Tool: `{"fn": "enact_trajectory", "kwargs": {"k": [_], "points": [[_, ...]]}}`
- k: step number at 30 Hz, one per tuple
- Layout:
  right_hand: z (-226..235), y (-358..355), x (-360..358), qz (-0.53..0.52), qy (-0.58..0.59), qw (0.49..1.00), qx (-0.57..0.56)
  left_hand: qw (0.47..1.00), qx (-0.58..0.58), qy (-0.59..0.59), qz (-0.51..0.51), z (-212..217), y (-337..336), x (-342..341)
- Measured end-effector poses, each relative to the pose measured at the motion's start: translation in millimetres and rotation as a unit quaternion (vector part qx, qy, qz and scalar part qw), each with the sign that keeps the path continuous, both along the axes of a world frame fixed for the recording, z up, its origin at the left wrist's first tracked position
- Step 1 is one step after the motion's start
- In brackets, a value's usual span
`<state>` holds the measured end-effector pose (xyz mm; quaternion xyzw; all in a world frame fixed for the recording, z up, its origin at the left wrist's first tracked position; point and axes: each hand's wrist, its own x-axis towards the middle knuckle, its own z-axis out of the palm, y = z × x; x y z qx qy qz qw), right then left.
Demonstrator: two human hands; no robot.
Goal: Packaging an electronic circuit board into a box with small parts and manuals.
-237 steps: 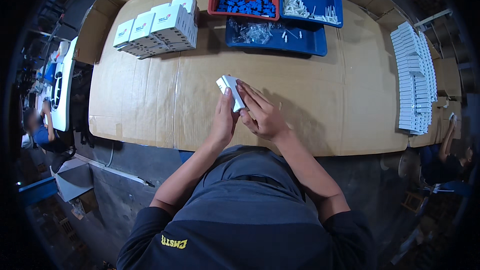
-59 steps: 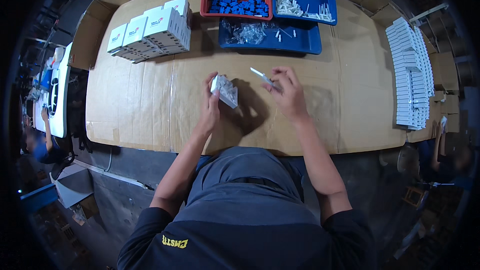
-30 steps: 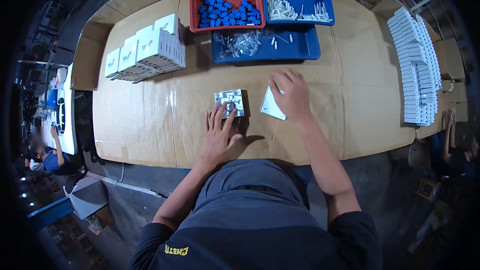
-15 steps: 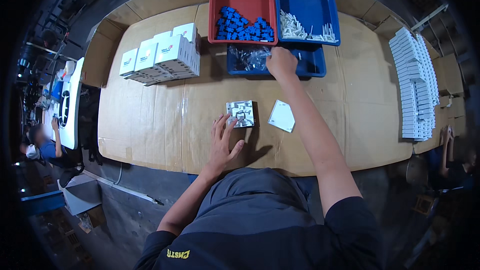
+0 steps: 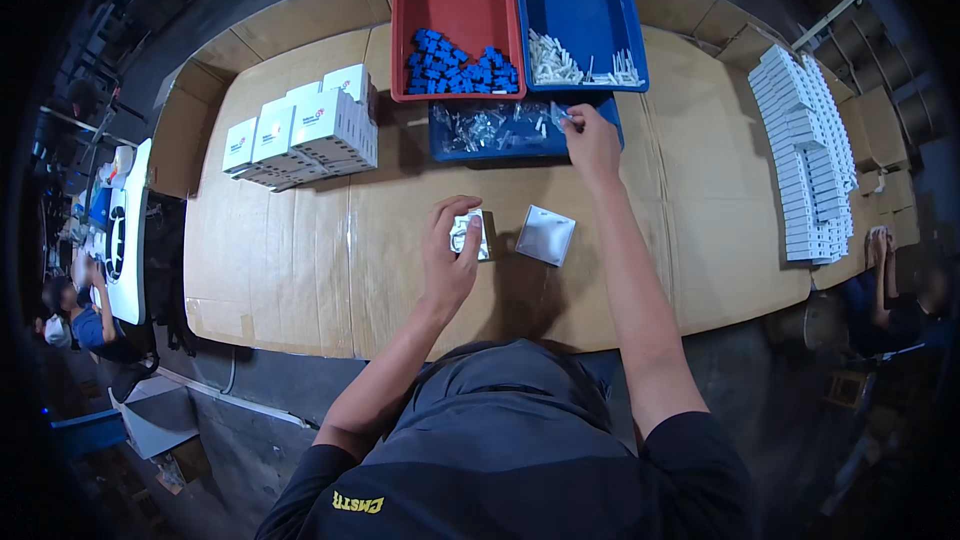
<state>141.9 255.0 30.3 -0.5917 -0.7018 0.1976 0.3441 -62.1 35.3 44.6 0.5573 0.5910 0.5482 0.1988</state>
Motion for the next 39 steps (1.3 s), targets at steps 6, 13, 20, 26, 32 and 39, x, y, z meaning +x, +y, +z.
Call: {"fn": "enact_trajectory", "kwargs": {"k": [6, 13, 20, 26, 32, 39], "points": [[35, -51, -2, 0.188, 0.302, 0.907, -0.226, 0.985, -0.095, -0.145, -0.003, 35, -6, -1], [63, -142, -20, 0.278, 0.336, 0.835, -0.335, 0.941, -0.184, -0.273, -0.079, 31, -2, -4], [59, -134, -12, 0.069, 0.360, 0.912, -0.184, 0.942, -0.130, -0.306, 0.048, 24, -14, 1], [74, -169, -52, 0.180, 0.409, 0.858, -0.253, 0.944, -0.109, -0.306, 0.058, 30, -18, 4], [73, -171, -57, 0.176, 0.325, 0.887, -0.278, 0.957, -0.070, -0.269, 0.085, 29, -21, 7], [76, -161, -60, 0.113, 0.390, 0.899, -0.166, 0.917, -0.021, -0.383, 0.106, 37, -18, 4]]}}
